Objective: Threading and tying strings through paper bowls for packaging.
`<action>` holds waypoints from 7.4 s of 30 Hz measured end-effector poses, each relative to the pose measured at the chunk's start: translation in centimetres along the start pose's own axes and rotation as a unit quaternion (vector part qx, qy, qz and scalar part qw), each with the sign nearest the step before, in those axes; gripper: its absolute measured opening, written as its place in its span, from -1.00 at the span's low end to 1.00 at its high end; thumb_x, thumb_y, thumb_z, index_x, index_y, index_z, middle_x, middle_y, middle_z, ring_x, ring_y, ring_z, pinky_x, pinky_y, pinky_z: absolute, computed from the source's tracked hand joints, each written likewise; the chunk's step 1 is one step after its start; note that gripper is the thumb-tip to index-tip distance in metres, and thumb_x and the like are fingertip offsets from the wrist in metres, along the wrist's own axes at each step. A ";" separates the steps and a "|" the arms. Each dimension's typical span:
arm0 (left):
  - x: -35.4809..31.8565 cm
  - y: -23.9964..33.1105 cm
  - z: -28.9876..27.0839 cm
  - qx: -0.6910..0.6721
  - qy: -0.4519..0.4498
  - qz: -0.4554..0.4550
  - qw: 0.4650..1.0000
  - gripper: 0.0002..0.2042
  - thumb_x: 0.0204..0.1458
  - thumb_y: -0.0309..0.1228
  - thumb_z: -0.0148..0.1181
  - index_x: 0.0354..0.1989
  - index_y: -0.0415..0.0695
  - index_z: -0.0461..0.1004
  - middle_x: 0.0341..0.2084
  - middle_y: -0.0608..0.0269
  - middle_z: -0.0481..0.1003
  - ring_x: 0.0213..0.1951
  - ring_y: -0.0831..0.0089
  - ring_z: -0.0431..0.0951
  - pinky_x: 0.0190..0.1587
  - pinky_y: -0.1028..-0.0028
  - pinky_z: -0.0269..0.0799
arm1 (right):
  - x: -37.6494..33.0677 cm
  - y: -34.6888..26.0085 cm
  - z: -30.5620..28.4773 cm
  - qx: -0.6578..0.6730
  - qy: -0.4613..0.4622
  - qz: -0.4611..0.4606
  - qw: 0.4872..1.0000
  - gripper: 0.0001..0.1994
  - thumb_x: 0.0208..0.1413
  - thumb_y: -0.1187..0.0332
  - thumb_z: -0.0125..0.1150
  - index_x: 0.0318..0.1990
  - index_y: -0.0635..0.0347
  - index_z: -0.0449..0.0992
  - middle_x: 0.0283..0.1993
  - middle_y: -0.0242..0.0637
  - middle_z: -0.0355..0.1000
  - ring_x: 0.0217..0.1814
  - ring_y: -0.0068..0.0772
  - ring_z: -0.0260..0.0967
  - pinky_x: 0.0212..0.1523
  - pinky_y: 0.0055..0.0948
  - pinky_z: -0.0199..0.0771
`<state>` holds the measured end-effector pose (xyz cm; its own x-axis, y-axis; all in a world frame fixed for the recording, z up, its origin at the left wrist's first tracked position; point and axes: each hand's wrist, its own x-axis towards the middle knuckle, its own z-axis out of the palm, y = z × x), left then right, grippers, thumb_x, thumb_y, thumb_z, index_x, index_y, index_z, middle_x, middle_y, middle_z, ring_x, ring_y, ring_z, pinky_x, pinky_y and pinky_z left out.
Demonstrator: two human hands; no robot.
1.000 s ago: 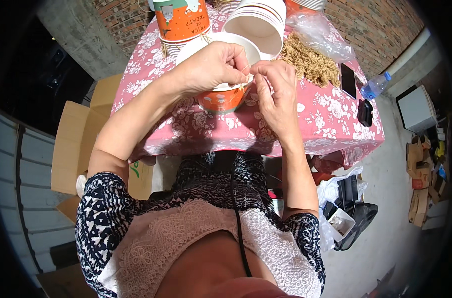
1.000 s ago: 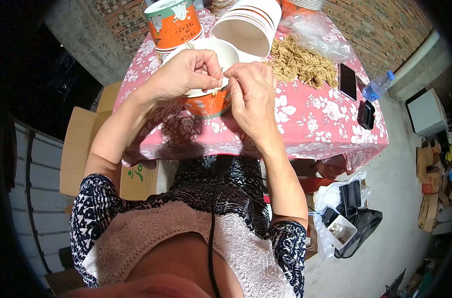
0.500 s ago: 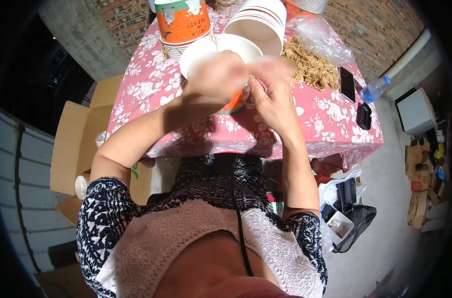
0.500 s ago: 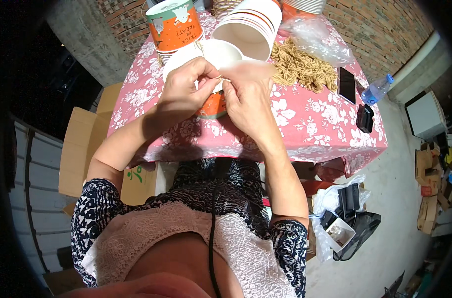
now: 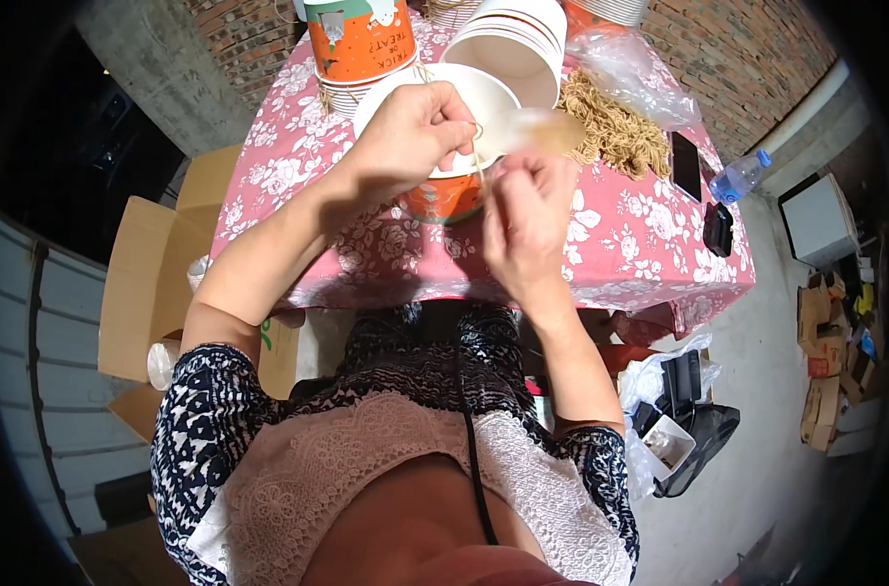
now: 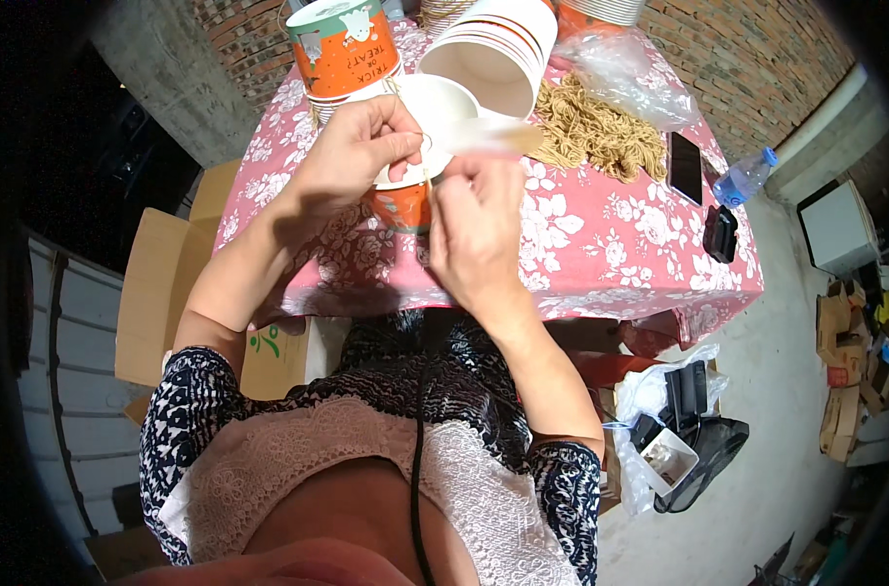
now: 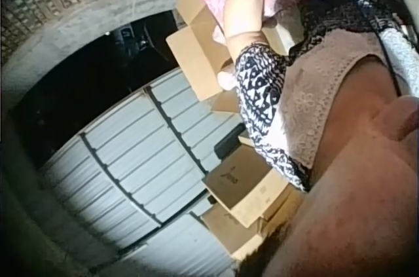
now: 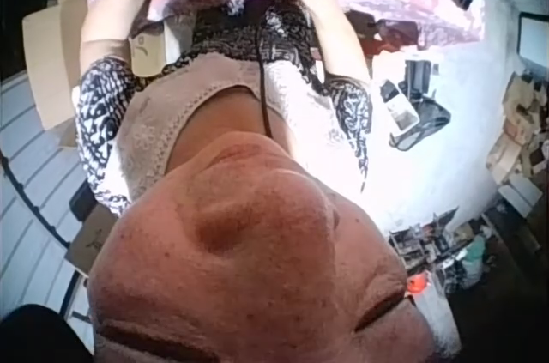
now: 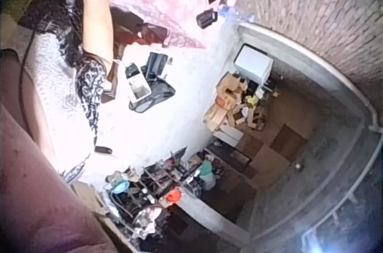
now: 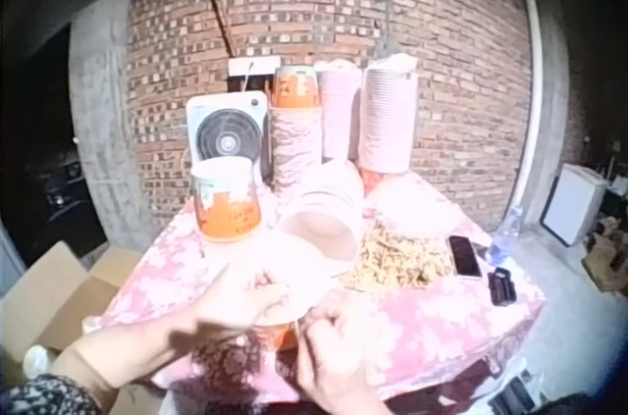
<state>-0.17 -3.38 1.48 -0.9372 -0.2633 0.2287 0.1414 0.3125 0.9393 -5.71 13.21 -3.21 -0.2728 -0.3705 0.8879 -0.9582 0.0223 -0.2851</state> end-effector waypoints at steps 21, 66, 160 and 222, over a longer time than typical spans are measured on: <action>-1.9 1.9 -0.2 0.129 -0.033 0.042 0.990 -0.89 0.09 -0.52 0.13 -0.29 -0.32 0.52 -0.52 0.37 0.48 -0.46 0.77 0.35 -0.43 0.66 0.29 | 0.2 0.7 0.9 0.336 0.007 0.240 0.911 -0.95 0.12 0.60 0.18 -0.30 0.32 0.44 -0.20 -0.23 0.52 -0.43 -0.66 0.30 -0.43 -0.61 0.32; -4.6 -1.0 1.2 0.293 0.064 0.333 0.894 -0.94 0.08 -0.44 0.10 -0.35 -0.13 0.46 -0.33 0.23 0.51 -0.15 0.24 0.52 0.27 -0.16 0.04 | -0.1 -2.1 -0.9 0.350 0.006 0.390 0.852 -0.95 0.14 0.55 0.23 -0.34 0.34 0.55 -0.42 -0.45 0.32 -0.42 -0.68 0.20 -0.39 -0.63 0.22; 12.4 -4.1 -13.5 0.694 0.249 0.270 0.620 -0.52 0.08 -0.05 0.14 0.04 -0.16 0.47 -0.35 0.08 0.52 -0.22 0.11 0.54 -0.12 0.07 0.35 | -8.5 6.2 -3.5 -0.073 0.054 0.186 0.978 -0.91 0.02 0.61 0.16 -0.31 0.31 0.55 -0.31 -0.14 0.43 -0.40 -0.21 0.42 -0.41 -0.36 0.41; 7.6 -15.0 -0.4 -0.051 0.209 0.126 0.968 -0.91 0.11 -0.56 0.13 -0.33 -0.28 0.33 -0.27 0.21 0.53 -0.31 0.63 0.45 -0.24 0.58 0.40 | 0.1 15.3 3.6 -0.004 0.023 0.253 0.967 -0.86 0.05 0.42 0.10 -0.40 0.35 0.39 -0.56 0.04 0.40 -0.57 -0.03 0.41 -0.45 -0.16 0.39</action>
<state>-9.33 -10.46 -10.77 -0.6613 -0.5428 0.5177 0.4001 0.3284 0.8556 -20.11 10.17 -8.76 -0.7100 -0.2679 0.6512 -0.7020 0.1970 -0.6844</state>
